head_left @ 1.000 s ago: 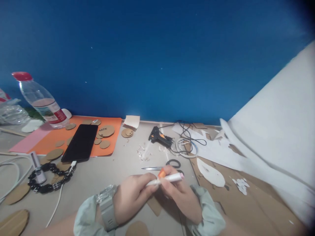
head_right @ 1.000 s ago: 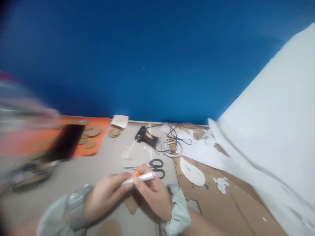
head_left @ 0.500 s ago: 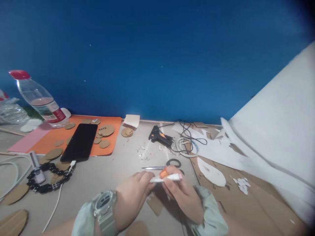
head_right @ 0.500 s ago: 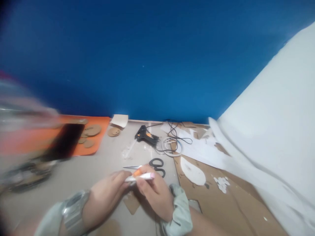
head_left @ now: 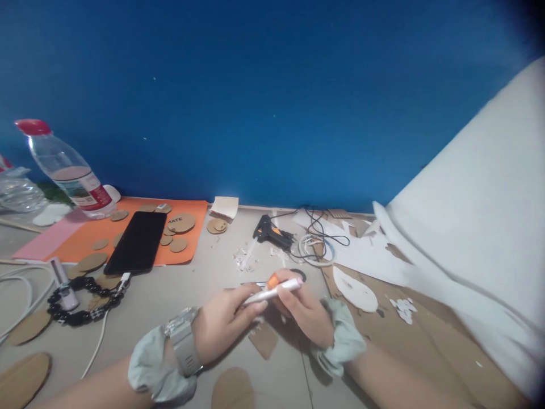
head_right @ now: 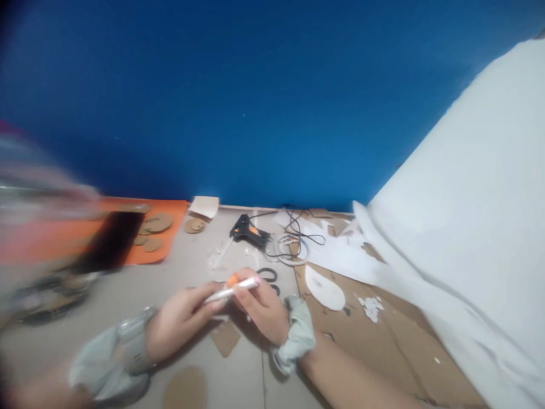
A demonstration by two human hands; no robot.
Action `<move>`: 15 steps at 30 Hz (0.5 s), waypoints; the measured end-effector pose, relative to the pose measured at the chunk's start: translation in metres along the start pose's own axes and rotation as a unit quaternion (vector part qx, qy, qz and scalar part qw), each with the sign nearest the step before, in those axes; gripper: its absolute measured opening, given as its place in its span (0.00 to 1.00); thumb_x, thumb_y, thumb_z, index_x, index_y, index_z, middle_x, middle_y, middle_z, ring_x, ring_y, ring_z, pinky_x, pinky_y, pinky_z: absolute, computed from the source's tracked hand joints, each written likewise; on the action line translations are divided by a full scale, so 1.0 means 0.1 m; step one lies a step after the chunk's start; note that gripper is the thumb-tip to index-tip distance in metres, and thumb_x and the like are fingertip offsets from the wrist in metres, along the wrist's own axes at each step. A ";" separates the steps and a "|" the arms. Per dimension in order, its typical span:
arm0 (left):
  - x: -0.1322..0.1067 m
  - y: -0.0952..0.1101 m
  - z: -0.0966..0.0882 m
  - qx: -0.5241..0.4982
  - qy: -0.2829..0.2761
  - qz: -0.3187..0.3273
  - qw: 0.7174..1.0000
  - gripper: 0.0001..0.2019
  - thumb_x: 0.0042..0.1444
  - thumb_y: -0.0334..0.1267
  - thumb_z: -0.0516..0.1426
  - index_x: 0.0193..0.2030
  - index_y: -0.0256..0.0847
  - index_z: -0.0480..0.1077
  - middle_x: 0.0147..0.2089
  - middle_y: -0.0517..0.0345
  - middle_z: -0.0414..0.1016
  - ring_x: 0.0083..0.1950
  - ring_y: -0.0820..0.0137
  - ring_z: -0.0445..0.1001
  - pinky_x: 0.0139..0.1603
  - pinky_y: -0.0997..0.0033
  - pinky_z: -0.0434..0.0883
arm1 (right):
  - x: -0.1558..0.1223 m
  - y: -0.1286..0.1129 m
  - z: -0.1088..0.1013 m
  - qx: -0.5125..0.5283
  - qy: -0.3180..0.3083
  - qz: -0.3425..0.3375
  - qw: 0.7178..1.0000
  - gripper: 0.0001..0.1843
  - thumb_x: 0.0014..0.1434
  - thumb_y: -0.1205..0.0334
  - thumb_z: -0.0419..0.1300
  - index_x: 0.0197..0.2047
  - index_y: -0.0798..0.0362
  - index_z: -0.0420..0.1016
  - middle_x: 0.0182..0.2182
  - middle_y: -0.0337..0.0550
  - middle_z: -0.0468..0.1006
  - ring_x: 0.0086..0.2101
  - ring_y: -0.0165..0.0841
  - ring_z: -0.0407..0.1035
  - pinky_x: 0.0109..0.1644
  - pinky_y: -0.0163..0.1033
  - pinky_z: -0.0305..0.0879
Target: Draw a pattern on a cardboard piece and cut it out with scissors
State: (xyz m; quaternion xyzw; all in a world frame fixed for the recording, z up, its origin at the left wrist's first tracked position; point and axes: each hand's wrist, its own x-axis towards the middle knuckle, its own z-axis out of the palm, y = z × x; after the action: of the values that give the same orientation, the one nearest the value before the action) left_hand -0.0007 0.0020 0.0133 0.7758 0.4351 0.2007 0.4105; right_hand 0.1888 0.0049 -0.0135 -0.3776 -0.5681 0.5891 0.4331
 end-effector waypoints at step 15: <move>-0.10 -0.21 -0.23 0.229 -0.017 0.104 0.968 0.15 0.64 0.30 0.43 0.48 0.44 0.69 0.44 0.54 0.69 0.46 0.65 0.66 0.49 0.62 0.66 | -0.03 -0.17 0.04 0.105 0.103 0.019 0.989 0.14 0.62 0.51 0.53 0.34 0.53 0.66 0.16 0.30 0.61 0.18 0.25 0.54 0.23 0.30 0.53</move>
State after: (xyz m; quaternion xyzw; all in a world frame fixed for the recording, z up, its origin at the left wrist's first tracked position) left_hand -0.0317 0.0102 0.0101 0.8934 0.3791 0.1245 0.2063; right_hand 0.1871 0.0007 0.0040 -0.3988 -0.4484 0.6117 0.5155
